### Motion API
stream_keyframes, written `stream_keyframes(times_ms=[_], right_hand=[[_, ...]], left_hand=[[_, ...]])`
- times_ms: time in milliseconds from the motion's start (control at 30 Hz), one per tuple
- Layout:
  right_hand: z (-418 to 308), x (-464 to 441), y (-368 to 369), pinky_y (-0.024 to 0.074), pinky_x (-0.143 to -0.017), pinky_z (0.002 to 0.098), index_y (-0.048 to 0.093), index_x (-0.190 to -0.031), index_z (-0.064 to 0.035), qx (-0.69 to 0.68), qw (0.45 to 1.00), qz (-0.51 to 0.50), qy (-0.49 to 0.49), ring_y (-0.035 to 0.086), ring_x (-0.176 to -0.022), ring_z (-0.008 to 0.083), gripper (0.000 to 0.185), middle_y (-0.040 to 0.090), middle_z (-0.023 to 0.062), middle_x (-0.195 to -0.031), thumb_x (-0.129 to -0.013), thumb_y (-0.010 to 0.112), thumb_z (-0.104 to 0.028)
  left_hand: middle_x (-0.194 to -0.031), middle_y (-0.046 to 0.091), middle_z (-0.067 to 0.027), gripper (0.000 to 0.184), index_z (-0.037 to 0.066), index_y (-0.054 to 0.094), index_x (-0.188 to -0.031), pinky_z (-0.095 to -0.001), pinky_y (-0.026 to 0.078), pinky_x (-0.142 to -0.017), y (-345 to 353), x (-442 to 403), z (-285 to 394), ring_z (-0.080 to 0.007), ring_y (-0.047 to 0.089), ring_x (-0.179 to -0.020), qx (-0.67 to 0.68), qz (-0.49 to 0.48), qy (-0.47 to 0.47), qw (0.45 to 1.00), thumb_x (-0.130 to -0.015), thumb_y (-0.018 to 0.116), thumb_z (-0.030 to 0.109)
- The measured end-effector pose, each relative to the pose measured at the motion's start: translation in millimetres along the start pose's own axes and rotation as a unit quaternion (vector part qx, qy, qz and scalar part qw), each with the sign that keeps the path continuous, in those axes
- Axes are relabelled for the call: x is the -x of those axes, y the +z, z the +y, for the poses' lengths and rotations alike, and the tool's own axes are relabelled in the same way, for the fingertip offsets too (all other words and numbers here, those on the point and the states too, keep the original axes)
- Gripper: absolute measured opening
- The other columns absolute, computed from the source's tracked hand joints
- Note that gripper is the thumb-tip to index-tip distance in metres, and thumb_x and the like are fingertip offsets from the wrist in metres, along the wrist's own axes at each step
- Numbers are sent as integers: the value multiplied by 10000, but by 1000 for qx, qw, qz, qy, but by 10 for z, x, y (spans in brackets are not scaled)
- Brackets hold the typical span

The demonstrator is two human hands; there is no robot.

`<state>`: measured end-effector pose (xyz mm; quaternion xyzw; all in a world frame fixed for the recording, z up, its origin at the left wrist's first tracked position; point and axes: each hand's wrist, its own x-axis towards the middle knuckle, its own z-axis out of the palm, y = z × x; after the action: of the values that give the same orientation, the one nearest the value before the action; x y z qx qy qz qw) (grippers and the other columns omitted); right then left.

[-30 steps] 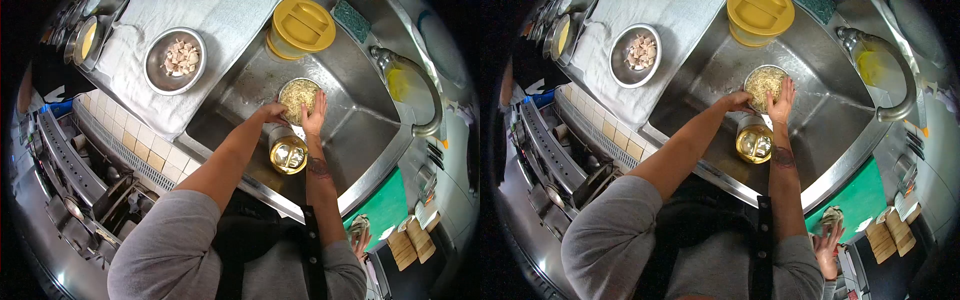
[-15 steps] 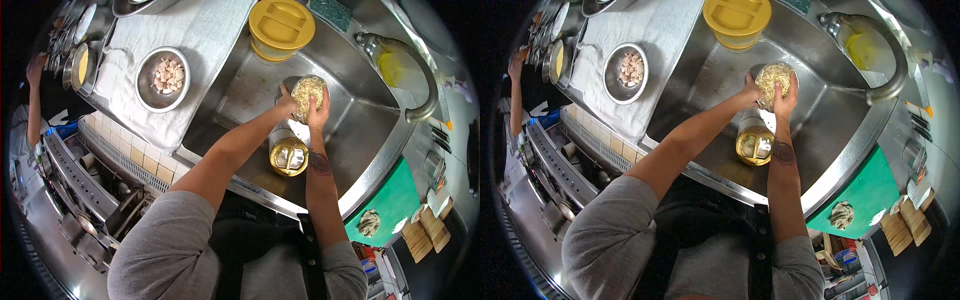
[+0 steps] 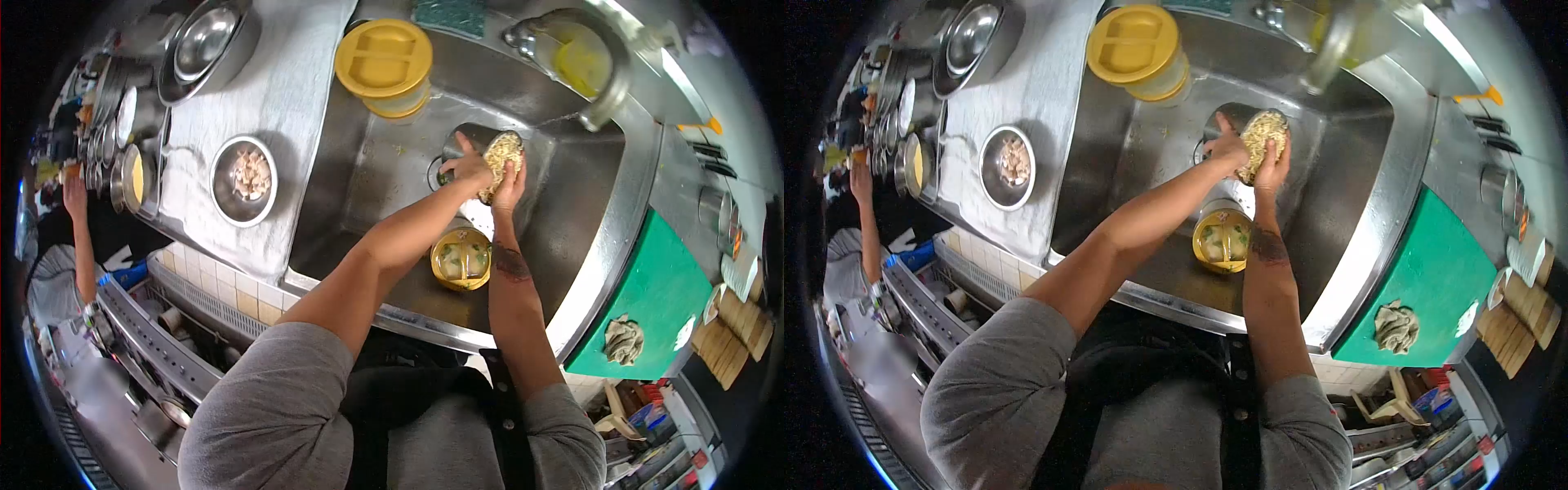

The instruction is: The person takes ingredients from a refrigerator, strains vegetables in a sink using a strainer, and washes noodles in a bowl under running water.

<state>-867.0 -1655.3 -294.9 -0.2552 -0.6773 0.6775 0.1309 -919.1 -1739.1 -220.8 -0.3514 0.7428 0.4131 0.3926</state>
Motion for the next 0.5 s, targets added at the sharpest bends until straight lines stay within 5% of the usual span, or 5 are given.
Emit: stream_keyframes(times_ms=[100,267,367,500], right_hand=[[-42,98,13,365,-981,352,434,-1318,-4,13,999,35,6,486,-1152,256,541,492,190,-1291,-887,575,-299],[-223,291,95,337,-1005,369,431,-1323,-10,-16,992,127,-13,447,-1204,290,543,449,184,-1332,-884,578,-293],[-566,426,191,311,-1024,376,421,-1329,-9,-53,978,191,-64,418,-1230,297,550,435,176,-1344,-880,580,-284],[-990,513,224,286,-1041,385,408,-1330,7,-104,956,254,-103,411,-1235,311,548,428,190,-1347,-874,574,-248]], left_hand=[[-1348,-9,-461,1086,318,-247,-1387,-425,574,-624,-58,107,14,-475,577,-937,-37,-5,-16,999,-779,588,-20],[-1240,389,-378,982,230,-167,-1431,-433,576,-665,-295,604,97,-441,523,-1050,-136,-1,78,988,-792,548,16],[-1255,81,-548,963,177,-174,-1430,-396,549,-621,-390,767,139,-462,627,-782,-245,23,175,954,-810,557,82],[-1217,83,-575,932,155,-133,-1439,-413,473,-869,-527,1332,273,-531,550,-952,-277,61,280,917,-822,565,121]])
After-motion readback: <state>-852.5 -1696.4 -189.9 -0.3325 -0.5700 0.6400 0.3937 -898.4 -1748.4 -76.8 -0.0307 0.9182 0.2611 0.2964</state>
